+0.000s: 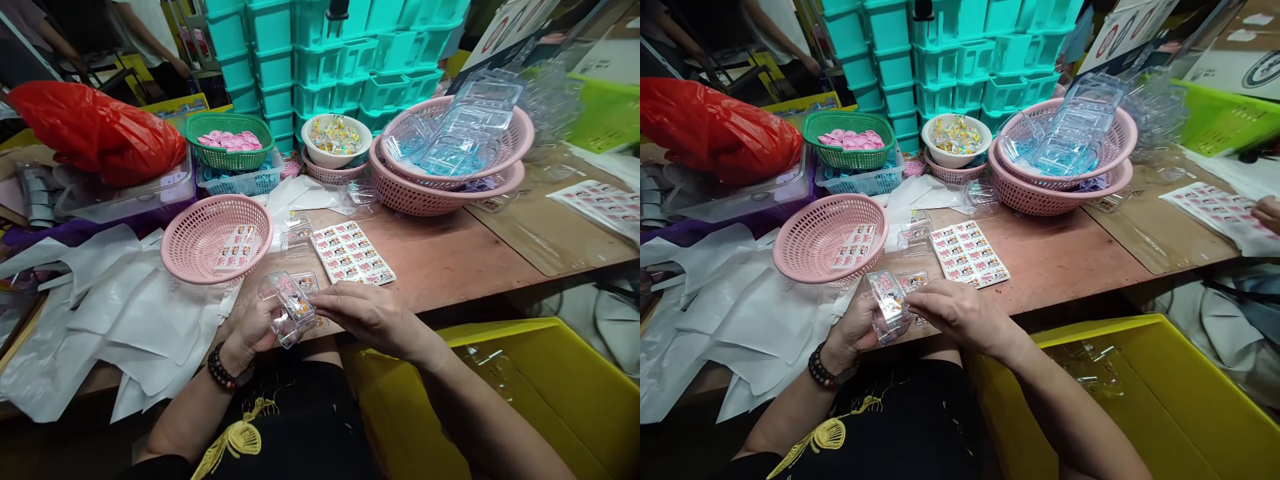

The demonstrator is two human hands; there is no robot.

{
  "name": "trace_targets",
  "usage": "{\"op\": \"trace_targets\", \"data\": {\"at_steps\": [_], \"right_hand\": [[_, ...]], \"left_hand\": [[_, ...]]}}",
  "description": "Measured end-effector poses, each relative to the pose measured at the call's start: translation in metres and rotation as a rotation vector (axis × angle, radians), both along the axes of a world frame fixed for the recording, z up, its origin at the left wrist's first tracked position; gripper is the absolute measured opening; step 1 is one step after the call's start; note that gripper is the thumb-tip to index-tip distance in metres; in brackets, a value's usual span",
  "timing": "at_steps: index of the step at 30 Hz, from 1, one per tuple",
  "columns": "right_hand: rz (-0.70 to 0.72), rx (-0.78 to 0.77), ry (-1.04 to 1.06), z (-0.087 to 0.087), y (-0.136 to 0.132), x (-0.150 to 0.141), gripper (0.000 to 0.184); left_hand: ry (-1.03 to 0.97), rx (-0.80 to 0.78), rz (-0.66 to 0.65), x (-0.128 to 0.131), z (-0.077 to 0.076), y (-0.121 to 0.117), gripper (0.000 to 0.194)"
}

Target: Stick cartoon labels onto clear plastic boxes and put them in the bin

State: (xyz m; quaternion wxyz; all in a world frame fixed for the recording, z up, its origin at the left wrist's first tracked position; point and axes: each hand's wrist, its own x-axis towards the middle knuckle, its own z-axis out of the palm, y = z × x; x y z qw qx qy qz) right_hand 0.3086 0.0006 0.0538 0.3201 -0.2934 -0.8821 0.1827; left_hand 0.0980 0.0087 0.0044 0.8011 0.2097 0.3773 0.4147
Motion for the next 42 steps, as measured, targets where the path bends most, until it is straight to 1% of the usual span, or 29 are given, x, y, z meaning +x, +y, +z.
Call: {"op": "trace_targets", "data": {"at_steps": [3,5,8,10,15,20,25,29,31,33,35,37,39,40,42], "right_hand": [[0.025,0.06,-0.086,0.002,-0.001,0.004,0.029],[0.039,0.095,-0.115,0.004,-0.001,0.005,0.027],[0.063,0.12,-0.14,0.007,0.0,0.004,0.025],[0.058,0.118,-0.153,0.008,-0.001,0.002,0.024],[0.011,0.11,-0.166,0.013,-0.005,-0.004,0.02],[-0.01,0.138,-0.207,0.016,-0.008,-0.008,0.018],[0.011,0.227,-0.274,0.02,-0.009,-0.009,0.024],[0.059,0.241,-0.351,0.023,-0.006,-0.011,0.026],[0.095,0.209,-0.38,0.024,-0.003,-0.011,0.024],[0.141,0.138,-0.382,0.023,0.0,-0.012,0.019],[0.187,0.043,-0.353,0.023,0.005,-0.013,0.014],[0.231,-0.073,-0.315,0.023,0.009,-0.014,0.012],[0.261,-0.198,-0.271,0.024,0.014,-0.015,0.013],[0.265,-0.26,-0.253,0.026,0.016,-0.015,0.015],[0.267,-0.368,-0.238,0.03,0.019,-0.015,0.015]], "left_hand": [[-0.029,-0.069,-0.101,-0.002,-0.004,0.0,0.031],[-0.017,-0.09,-0.135,-0.002,-0.007,0.0,0.037],[0.01,-0.091,-0.136,-0.003,-0.011,-0.001,0.047],[0.016,-0.093,-0.124,-0.003,-0.012,-0.001,0.049],[0.005,-0.097,-0.159,-0.003,-0.013,-0.001,0.047],[-0.003,-0.08,-0.146,-0.003,-0.014,0.001,0.05],[0.012,-0.067,-0.137,-0.003,-0.016,0.0,0.043],[0.031,-0.044,-0.136,-0.003,-0.013,-0.001,0.034],[0.048,-0.02,-0.15,-0.005,-0.011,0.0,0.037],[0.079,0.029,-0.189,-0.008,-0.01,0.002,0.045],[0.123,0.099,-0.259,-0.013,-0.009,0.006,0.051],[0.169,0.158,-0.336,-0.018,-0.009,0.009,0.051],[0.221,0.2,-0.381,-0.02,-0.007,0.01,0.05],[0.246,0.215,-0.379,-0.021,-0.006,0.009,0.05],[0.268,0.239,-0.302,-0.022,-0.003,0.006,0.055]]}}
